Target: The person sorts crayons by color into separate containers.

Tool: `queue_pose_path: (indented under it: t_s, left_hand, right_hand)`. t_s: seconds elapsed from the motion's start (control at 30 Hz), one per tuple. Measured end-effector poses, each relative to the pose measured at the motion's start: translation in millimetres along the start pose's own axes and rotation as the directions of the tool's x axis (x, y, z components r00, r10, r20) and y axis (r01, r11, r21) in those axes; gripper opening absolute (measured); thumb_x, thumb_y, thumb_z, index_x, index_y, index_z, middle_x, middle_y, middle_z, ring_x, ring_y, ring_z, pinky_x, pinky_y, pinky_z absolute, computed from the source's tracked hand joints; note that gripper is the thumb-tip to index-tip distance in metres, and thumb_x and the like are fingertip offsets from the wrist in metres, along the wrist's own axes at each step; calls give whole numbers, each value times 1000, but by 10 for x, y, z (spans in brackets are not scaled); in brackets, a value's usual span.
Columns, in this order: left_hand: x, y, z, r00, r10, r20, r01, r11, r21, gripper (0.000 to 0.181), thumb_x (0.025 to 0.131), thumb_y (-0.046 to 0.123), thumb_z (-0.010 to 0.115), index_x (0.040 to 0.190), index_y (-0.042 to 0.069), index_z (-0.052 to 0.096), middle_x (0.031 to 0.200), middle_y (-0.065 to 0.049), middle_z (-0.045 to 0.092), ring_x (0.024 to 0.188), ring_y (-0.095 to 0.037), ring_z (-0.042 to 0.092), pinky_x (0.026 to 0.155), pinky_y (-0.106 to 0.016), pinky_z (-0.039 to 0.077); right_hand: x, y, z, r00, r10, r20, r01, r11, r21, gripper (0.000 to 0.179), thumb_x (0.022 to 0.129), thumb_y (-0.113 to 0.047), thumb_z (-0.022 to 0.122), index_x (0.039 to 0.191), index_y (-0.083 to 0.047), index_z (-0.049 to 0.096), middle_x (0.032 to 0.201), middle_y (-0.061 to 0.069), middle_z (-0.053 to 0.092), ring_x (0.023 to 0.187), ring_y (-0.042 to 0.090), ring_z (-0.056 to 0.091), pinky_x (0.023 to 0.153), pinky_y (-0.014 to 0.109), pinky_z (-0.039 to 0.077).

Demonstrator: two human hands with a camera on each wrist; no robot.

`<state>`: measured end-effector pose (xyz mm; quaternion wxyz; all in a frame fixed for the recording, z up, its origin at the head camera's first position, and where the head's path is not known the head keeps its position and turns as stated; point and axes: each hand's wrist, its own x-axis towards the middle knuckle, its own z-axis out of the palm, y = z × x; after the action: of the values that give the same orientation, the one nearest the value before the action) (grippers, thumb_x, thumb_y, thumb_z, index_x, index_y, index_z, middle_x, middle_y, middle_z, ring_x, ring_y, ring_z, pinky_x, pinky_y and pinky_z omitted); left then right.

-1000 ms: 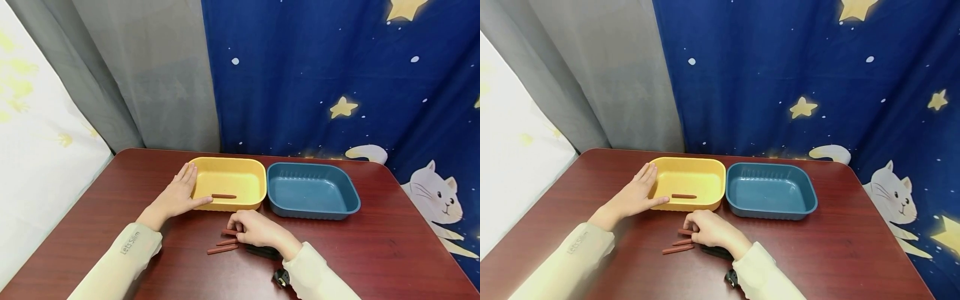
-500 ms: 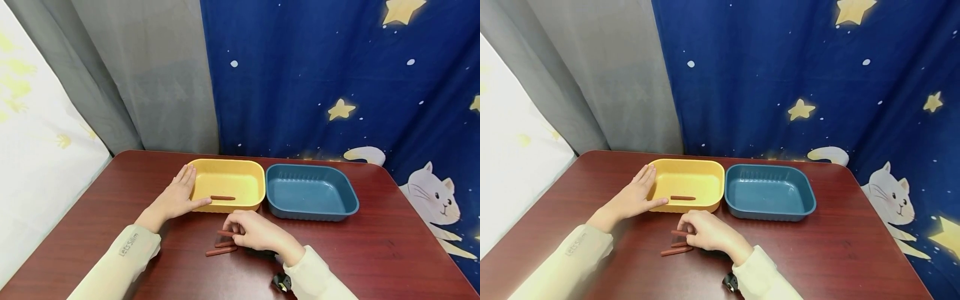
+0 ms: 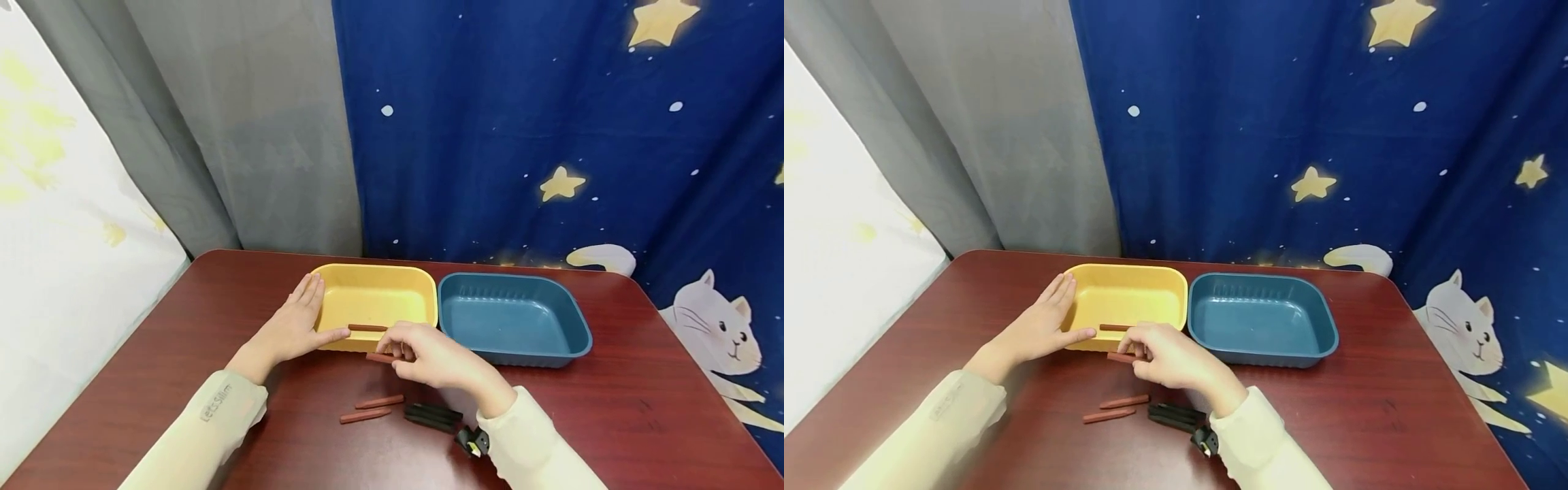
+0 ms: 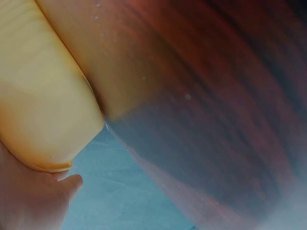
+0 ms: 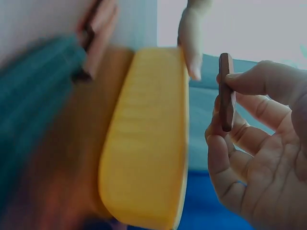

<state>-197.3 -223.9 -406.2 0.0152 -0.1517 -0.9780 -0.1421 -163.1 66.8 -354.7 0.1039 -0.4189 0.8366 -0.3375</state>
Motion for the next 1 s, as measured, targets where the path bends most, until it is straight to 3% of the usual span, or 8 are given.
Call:
queue_pose_path:
  t_s: [0.27, 0.4, 0.8, 1.0]
  left_hand:
    - [-36, 17, 2, 1000, 7, -10, -6, 1000, 19, 117, 84, 78, 52, 155, -8, 16, 166, -21, 7, 155, -39, 5, 118, -64, 21]
    - [-38, 36, -22, 1000, 11, -5, -11, 1000, 25, 117, 84, 79, 51, 155, -7, 16, 166, -21, 7, 155, -38, 3, 117, -65, 22]
    - [-19, 32, -29, 1000, 4, 2, -4, 1000, 25, 117, 85, 78, 51, 156, -7, 13, 166, -21, 5, 155, -36, 0, 118, -64, 22]
    - [11, 25, -20, 1000, 2, 6, -2, 1000, 10, 118, 84, 79, 51, 156, -7, 13, 166, -21, 5, 155, -36, 0, 118, -64, 22]
  right_hand:
    - [94, 87, -222, 999, 33, -39, -33, 999, -7, 22, 87, -1, 64, 106, -10, 69, 84, -2, 58, 73, 8, 53, 64, 21, 47]
    - [153, 159, -281, 998, 44, -37, -44, 999, 2, 20, 87, 0, 65, 105, -9, 70, 83, 0, 59, 71, 9, 53, 62, 21, 47]
    - [362, 400, -254, 998, 49, -39, -49, 999, 14, 20, 89, 0, 64, 107, -6, 70, 88, 5, 64, 79, 13, 53, 71, 22, 47]
    - [495, 539, -220, 998, 65, -13, -65, 998, -2, 21, 90, 0, 65, 109, -5, 71, 86, 6, 66, 76, 10, 54, 67, 21, 47]
